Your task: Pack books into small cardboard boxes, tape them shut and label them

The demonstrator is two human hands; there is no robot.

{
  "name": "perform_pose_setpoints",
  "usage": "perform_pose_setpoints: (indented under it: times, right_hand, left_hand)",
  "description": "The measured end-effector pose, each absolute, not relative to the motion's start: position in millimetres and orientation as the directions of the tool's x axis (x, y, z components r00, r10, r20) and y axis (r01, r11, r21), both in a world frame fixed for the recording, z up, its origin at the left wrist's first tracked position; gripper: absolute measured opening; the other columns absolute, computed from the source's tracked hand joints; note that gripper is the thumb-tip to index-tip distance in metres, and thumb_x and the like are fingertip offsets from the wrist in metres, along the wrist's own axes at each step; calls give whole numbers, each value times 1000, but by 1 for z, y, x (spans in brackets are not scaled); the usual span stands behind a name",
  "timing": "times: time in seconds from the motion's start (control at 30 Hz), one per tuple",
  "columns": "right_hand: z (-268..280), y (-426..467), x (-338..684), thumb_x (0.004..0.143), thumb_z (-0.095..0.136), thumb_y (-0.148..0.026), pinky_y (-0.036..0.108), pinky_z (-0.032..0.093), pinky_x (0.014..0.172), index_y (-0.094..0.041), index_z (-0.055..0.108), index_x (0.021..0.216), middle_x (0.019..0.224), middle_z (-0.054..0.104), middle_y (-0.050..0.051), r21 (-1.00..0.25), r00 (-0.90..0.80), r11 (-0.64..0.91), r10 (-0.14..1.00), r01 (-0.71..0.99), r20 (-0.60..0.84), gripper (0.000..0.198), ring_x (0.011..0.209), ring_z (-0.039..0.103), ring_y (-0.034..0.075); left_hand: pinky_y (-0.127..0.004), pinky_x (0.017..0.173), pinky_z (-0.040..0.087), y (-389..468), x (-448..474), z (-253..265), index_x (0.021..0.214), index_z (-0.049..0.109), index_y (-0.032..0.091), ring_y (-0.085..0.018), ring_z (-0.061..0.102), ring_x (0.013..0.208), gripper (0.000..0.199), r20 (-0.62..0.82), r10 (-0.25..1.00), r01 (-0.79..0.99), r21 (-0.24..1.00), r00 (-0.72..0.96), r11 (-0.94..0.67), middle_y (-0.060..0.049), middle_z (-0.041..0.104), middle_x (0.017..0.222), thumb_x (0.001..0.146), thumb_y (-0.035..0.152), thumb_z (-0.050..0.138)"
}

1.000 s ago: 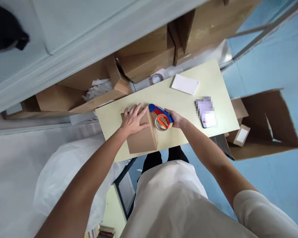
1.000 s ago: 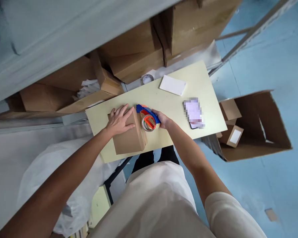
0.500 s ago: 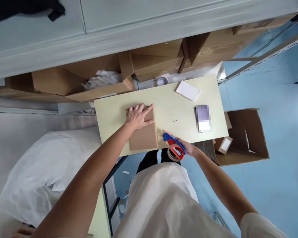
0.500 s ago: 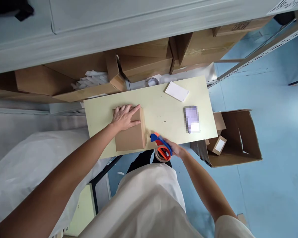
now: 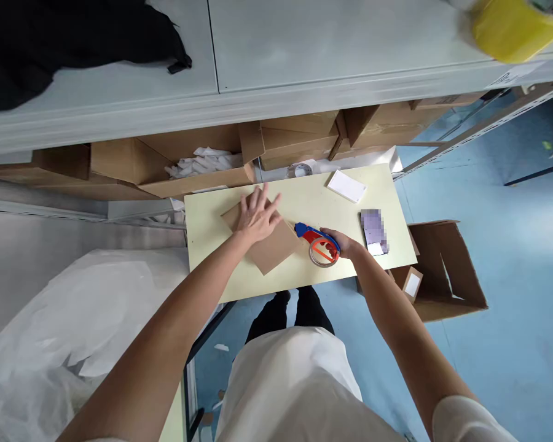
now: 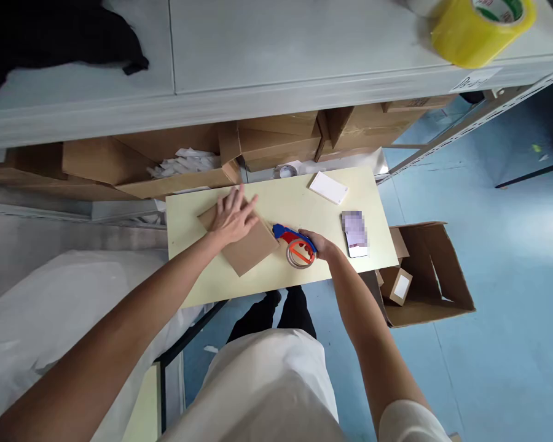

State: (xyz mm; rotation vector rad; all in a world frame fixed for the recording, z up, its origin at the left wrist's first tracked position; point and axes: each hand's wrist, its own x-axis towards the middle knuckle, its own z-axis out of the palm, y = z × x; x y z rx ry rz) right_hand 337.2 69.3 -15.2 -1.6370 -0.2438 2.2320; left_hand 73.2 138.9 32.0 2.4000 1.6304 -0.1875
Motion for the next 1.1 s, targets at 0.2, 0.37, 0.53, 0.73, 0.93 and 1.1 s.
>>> perform_pose_setpoints:
  times: [0.2, 0.37, 0.53, 0.73, 0.93, 1.1]
  right_hand:
    - [-23, 50, 347, 86, 53, -45, 28, 53, 62, -19, 64, 78, 65, 67, 2, -342, -246, -909, 397, -236, -884, 30, 57, 59, 15]
    - [-29, 3, 364, 87, 52, -43, 31, 53, 75, -17, 68, 86, 81, 71, 7, -265, -311, -931, 338, -252, -888, 31, 74, 65, 19]
    - [-42, -42, 335, 86, 53, -43, 34, 51, 86, -23, 62, 114, 97, 71, 4, -405, -275, -830, 521, -384, -808, 36, 90, 65, 21]
    - [-50, -15, 296, 88, 45, -47, 36, 53, 82, -25, 55, 121, 100, 71, 4, -377, -258, -770, 559, -515, -788, 41, 95, 65, 22]
    - [-40, 76, 317, 90, 43, -44, 28, 54, 71, -18, 64, 88, 78, 72, 4, -347, -209, -815, 481, -464, -851, 34, 74, 67, 18]
    - [-35, 112, 330, 87, 51, -44, 28, 53, 63, -17, 63, 86, 72, 70, 3, -361, -254, -882, 439, -302, -862, 31, 63, 64, 17]
  left_hand:
    - [-61, 107, 8, 132, 75, 22, 144, 27, 31, -31, 4, 143, 62, -223, 854, 882, 143, 470, -449, -7, 8, 157, 88, 58, 29]
    - [-62, 107, 9, 134, 74, 21, 142, 31, 30, -30, 5, 143, 61, -217, 861, 887, 151, 461, -437, -7, 11, 156, 88, 57, 30]
    - [-62, 107, 8, 132, 80, 23, 140, 35, 28, -32, 5, 142, 60, -234, 879, 909, 160, 415, -386, -7, 10, 156, 88, 56, 31]
    - [-66, 103, 13, 128, 89, 19, 143, 30, 26, -36, 5, 141, 62, -246, 962, 987, 140, 115, -82, -10, 11, 156, 88, 54, 29]
    - [-64, 95, 25, 123, 69, 30, 147, 19, 24, -45, 23, 131, 86, -344, 934, 993, 37, -91, 110, -19, 26, 148, 76, 71, 33]
    - [-51, 102, 21, 126, 49, 31, 140, 35, 23, -37, 36, 123, 84, -286, 949, 991, 41, 130, -124, -17, 44, 134, 73, 73, 40]
